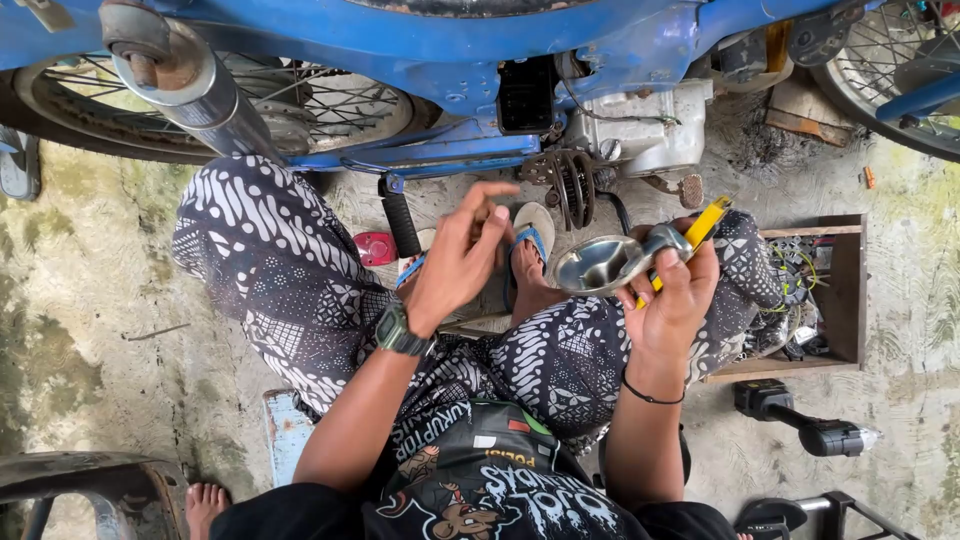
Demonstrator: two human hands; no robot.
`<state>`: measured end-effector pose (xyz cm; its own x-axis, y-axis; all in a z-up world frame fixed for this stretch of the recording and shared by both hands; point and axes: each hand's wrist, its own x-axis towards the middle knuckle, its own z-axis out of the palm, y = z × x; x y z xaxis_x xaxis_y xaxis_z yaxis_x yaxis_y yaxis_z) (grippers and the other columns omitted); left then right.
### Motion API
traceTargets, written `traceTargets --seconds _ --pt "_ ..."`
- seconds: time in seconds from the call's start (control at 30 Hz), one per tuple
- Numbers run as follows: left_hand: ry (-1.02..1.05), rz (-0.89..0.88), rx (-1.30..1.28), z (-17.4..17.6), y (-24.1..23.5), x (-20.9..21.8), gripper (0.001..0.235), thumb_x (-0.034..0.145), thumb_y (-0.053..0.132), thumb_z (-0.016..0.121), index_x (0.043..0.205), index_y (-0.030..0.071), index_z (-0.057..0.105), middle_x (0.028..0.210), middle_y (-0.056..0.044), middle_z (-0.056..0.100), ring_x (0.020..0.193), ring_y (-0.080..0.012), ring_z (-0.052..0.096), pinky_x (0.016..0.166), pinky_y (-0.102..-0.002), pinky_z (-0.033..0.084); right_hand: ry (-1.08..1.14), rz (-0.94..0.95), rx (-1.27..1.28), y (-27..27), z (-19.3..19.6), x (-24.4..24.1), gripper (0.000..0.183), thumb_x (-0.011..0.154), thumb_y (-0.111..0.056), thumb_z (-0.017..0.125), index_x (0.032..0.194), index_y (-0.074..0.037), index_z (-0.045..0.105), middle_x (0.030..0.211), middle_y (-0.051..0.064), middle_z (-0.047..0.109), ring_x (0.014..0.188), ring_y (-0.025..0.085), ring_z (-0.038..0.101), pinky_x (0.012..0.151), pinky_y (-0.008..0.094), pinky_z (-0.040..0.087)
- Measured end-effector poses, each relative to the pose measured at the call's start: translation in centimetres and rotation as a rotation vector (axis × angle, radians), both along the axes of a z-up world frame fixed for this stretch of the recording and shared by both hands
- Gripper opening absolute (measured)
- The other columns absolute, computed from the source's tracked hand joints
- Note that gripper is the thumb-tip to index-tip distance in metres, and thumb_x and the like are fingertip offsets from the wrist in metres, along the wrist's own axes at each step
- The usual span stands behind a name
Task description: The person sits on the ground and uses a yellow-handled tool to scrape and clean a cylindrical metal part held in their left hand. They rotate the part to work on different sides and occasionally wipe it with their hand.
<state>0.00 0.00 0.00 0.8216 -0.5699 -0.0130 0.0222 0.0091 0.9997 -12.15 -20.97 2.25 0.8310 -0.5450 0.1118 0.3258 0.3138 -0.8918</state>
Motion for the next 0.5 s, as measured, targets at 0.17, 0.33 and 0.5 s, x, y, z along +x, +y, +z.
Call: traceTargets --seconds 0.17,0.33,0.5 --pt "0.319 -0.150 -0.426 2.1 -0.1 -2.6 0.058 0.105 0.040 0.039 0.147 0.000 0.040 0.114 -0.020 0.063 0.085 -0.0225 0.066 0.061 -0.037 0.065 0.060 -0.006 -0.093 0.4 -0.8 0.2 0.022 0.096 -0.013 0.064 0.111 -0.006 0.049 0.086 0.016 0.068 0.041 0.000 0.045 0.031 0.022 0.043" --pt "0.289 -0.281 -0.427 4.6 0.1 -4.2 0.077 0.098 0.049 0.055 0.149 -0.005 0.034 0.128 -0.032 0.051 0.107 -0.0373 0.058 0.074 -0.041 0.066 0.134 0.035 -0.157 1.3 -1.1 0.4 0.022 0.095 -0.011 0.065 0.111 -0.004 0.051 0.091 0.020 0.070 0.042 0.003 0.049 0.032 0.021 0.046" --pt "0.042 -0.226 -0.296 6.0 0.6 -2.5 0.047 0.100 0.024 0.064 0.142 0.006 0.053 0.115 -0.021 0.068 0.109 -0.0279 0.064 0.082 -0.045 0.061 0.183 0.078 -0.316 1.3 -1.4 0.5 0.025 0.092 -0.008 0.069 0.107 0.002 0.051 0.088 0.027 0.069 0.040 0.009 0.054 0.033 0.023 0.046"
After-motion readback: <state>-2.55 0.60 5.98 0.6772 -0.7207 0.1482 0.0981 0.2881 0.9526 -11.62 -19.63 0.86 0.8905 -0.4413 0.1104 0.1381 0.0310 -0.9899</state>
